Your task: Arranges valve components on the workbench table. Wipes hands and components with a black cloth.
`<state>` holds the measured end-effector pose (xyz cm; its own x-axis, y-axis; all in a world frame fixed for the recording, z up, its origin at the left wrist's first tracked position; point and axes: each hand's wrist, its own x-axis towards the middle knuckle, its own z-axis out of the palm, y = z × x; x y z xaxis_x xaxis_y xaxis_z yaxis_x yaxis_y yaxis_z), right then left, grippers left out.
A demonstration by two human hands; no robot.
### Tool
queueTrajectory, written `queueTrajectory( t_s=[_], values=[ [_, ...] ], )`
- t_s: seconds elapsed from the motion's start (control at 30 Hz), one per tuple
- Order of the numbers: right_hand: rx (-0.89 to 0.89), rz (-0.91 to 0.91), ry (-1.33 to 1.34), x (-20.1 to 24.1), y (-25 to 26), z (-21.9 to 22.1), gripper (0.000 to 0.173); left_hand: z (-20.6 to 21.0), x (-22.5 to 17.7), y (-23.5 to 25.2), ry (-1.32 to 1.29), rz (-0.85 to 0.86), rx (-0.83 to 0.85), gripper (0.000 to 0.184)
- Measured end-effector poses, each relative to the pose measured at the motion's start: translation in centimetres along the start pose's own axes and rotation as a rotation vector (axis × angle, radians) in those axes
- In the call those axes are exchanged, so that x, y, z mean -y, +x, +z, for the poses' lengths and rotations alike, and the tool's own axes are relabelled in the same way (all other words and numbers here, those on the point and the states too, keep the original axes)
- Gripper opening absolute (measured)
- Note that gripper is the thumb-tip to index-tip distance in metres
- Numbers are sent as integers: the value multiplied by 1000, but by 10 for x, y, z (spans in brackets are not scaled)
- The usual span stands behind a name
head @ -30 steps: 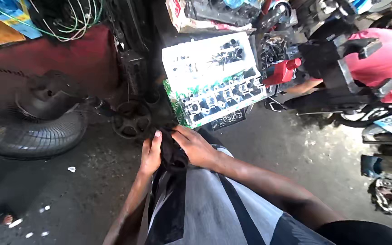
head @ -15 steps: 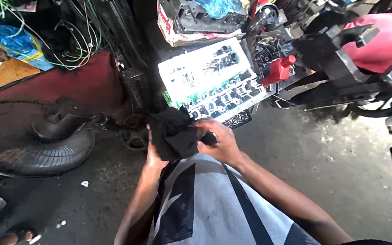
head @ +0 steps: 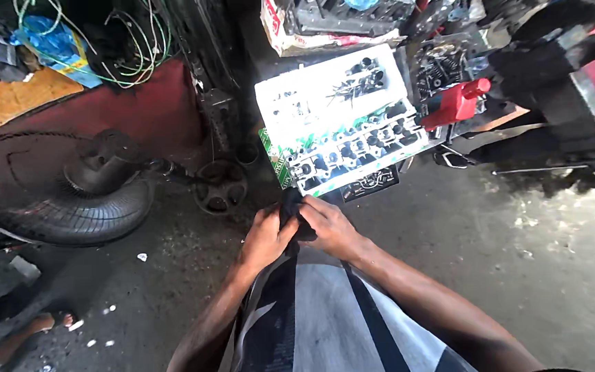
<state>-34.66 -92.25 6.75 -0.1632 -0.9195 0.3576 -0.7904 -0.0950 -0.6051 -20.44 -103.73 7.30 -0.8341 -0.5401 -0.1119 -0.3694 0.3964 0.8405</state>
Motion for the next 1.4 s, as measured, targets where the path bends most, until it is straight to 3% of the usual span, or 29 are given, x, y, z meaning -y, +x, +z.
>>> queueTrajectory(
  t_s=[0.1, 0.2, 0.27, 0.37, 0.47, 0.6, 0.8, 1.1, 1.3, 1.4],
  values=[
    [51, -8, 89, -1, -2, -4, 46, 3, 3, -11, 31, -15, -29, 44],
    [73, -13, 235, -8, 7, -12, 39, 10, 16, -15, -93, 33, -243, 45],
    [73, 69, 338, -18, 13, -20, 36, 5, 21, -17, -244, -128, -434, 35],
    [70, 293, 178, -60, 6, -29, 38, -22, 49, -25, -393, -468, -638, 46],
    [191, 512, -75, -121, -3, -14, 41, -52, 107, -50, -300, -589, -592, 48],
    [325, 585, -144, -152, -5, 23, 41, -66, 149, -97, -295, -711, -565, 48],
    [341, 589, -161, -163, -2, 48, 38, -39, 156, -130, -382, -812, -561, 41],
    [325, 502, -170, -171, -5, 50, 39, -20, 163, -123, -248, -810, -386, 43],
    [405, 485, -192, -173, -3, 47, 39, -31, 155, -116, -313, -796, -461, 48],
    [312, 481, -220, -164, -4, 46, 37, -31, 152, -116, -345, -748, -510, 48]
  ],
)
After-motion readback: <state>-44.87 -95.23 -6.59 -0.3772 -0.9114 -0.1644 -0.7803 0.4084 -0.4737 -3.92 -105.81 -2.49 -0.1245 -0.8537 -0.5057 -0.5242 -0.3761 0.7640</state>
